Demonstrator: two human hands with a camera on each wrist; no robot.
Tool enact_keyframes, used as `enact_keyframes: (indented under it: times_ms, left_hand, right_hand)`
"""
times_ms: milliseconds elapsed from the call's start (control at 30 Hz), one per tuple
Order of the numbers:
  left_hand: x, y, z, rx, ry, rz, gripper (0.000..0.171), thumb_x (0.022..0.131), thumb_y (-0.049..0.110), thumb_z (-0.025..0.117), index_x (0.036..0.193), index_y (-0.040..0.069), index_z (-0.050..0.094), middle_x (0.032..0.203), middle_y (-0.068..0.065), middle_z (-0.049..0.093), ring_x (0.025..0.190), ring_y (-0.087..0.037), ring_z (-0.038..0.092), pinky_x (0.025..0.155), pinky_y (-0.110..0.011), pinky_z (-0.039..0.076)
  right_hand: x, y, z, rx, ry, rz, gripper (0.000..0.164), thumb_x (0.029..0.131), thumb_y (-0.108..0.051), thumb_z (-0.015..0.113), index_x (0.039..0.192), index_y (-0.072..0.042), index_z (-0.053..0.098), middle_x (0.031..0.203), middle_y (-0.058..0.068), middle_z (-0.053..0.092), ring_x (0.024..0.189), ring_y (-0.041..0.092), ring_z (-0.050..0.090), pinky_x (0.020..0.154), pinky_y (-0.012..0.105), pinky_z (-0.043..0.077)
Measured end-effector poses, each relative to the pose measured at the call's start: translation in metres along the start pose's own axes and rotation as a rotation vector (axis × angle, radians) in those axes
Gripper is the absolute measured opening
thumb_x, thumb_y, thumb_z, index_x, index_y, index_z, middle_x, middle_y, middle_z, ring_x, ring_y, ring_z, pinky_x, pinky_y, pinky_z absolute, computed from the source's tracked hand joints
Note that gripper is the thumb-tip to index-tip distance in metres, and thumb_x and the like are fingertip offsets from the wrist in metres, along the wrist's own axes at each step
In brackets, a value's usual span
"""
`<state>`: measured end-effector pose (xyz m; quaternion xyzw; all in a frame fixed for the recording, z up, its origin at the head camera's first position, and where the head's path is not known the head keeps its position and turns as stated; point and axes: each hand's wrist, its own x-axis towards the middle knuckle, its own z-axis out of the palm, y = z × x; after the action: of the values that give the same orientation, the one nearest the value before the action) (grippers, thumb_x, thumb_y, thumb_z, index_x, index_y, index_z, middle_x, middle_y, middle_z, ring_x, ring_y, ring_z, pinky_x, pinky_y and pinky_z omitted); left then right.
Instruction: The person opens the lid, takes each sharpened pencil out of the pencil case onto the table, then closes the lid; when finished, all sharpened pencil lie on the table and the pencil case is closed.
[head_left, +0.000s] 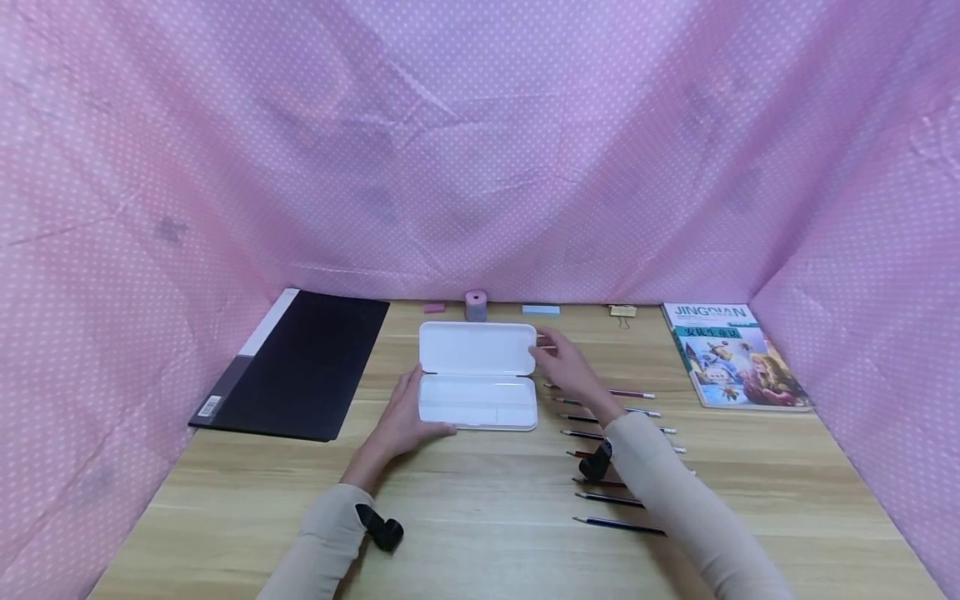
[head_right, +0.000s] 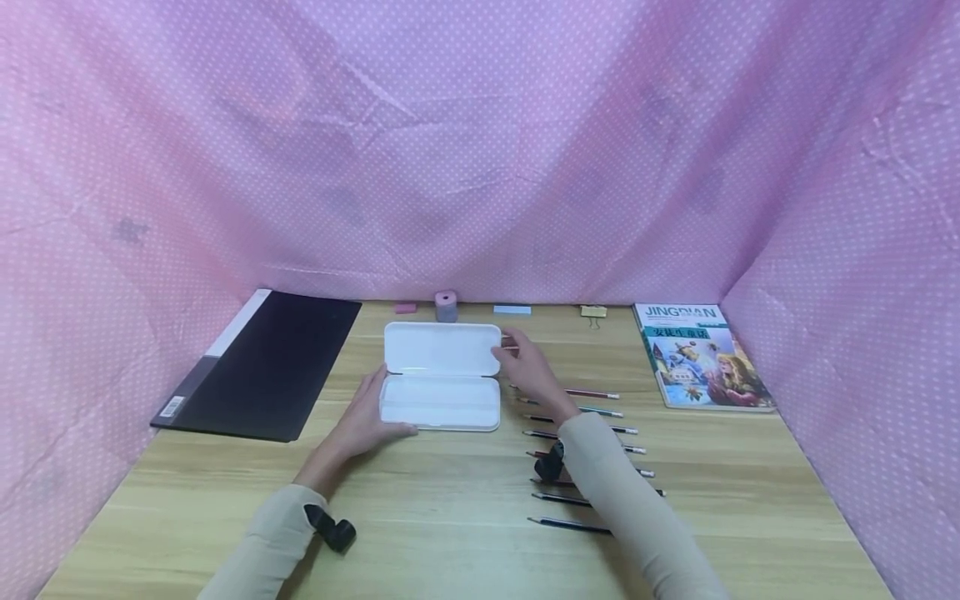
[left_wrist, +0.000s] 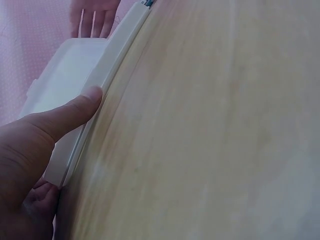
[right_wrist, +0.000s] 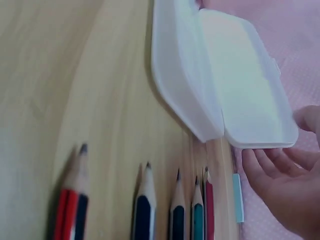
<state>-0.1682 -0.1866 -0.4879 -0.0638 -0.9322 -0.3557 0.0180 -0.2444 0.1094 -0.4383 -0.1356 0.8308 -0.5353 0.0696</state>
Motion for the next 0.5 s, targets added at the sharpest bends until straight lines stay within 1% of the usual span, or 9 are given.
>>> enact_keyframes:
  times_ms: [100, 200, 267, 300, 367, 433, 500]
  left_hand:
    - [0.001, 0.001, 0.002, -0.032, 0.027, 0.015, 0.126, 0.051, 0.051, 0.085, 0.147, 0.014, 0.012, 0.137, -0.010, 0.031, 0.124, -0.023, 0.032, 0.105, -0.041, 0.028]
    - [0.001, 0.003, 0.002, -0.050, 0.044, 0.015, 0.128, 0.050, 0.049, 0.087, 0.146, 0.012, 0.010, 0.133, -0.011, 0.034, 0.123, -0.023, 0.034, 0.105, -0.042, 0.028]
    - [0.001, 0.004, 0.003, -0.056, 0.050, 0.009, 0.128, 0.050, 0.048, 0.087, 0.145, 0.011, 0.009, 0.132, -0.012, 0.035, 0.122, -0.024, 0.035, 0.105, -0.042, 0.028]
    - [0.001, 0.004, 0.003, -0.063, 0.053, 0.011, 0.127, 0.050, 0.048, 0.087, 0.144, 0.010, 0.011, 0.132, -0.013, 0.035, 0.122, -0.025, 0.036, 0.104, -0.042, 0.028]
    - [0.000, 0.004, 0.004, -0.067, 0.048, 0.001, 0.129, 0.051, 0.049, 0.086, 0.145, 0.007, 0.008, 0.136, -0.015, 0.032, 0.124, -0.028, 0.034, 0.106, -0.044, 0.027]
    - [-0.001, 0.004, 0.003, -0.082, 0.044, -0.004, 0.130, 0.051, 0.049, 0.086, 0.145, 0.007, 0.008, 0.138, -0.016, 0.030, 0.124, -0.029, 0.034, 0.106, -0.044, 0.027]
    - [-0.003, 0.003, 0.001, -0.101, 0.030, -0.021, 0.132, 0.052, 0.051, 0.085, 0.146, 0.006, 0.005, 0.141, -0.016, 0.025, 0.126, -0.030, 0.031, 0.107, -0.045, 0.024]
  right_hand:
    - [-0.004, -0.001, -0.001, 0.070, 0.005, 0.026, 0.048, 0.096, -0.040, 0.043, 0.132, -0.008, 0.045, 0.124, 0.013, 0.051, 0.111, 0.028, 0.054, 0.092, 0.042, 0.045]
    - [-0.012, -0.002, -0.003, 0.082, -0.002, 0.022, 0.051, 0.095, -0.048, 0.039, 0.123, -0.007, 0.054, 0.120, 0.013, 0.056, 0.108, 0.027, 0.057, 0.091, 0.043, 0.045]
    - [-0.019, -0.002, -0.004, 0.034, -0.018, -0.016, 0.049, 0.094, -0.048, 0.040, 0.116, -0.009, 0.059, 0.111, 0.014, 0.060, 0.101, 0.026, 0.058, 0.086, 0.043, 0.048]
    - [-0.022, -0.002, -0.004, -0.002, -0.029, -0.059, 0.046, 0.095, -0.046, 0.042, 0.114, -0.008, 0.061, 0.108, 0.013, 0.061, 0.098, 0.026, 0.058, 0.083, 0.042, 0.048]
    - [-0.030, -0.002, -0.006, -0.065, -0.059, -0.110, 0.041, 0.095, -0.042, 0.045, 0.112, -0.010, 0.063, 0.105, 0.010, 0.062, 0.096, 0.023, 0.057, 0.081, 0.040, 0.048]
    - [-0.036, -0.002, -0.007, -0.099, -0.102, -0.136, 0.039, 0.094, -0.038, 0.049, 0.115, -0.008, 0.062, 0.109, 0.009, 0.062, 0.099, 0.023, 0.057, 0.083, 0.040, 0.048]
    - [-0.042, -0.003, -0.007, -0.114, -0.150, -0.131, 0.045, 0.092, -0.038, 0.053, 0.122, -0.005, 0.058, 0.119, 0.009, 0.059, 0.109, 0.023, 0.054, 0.091, 0.040, 0.045]
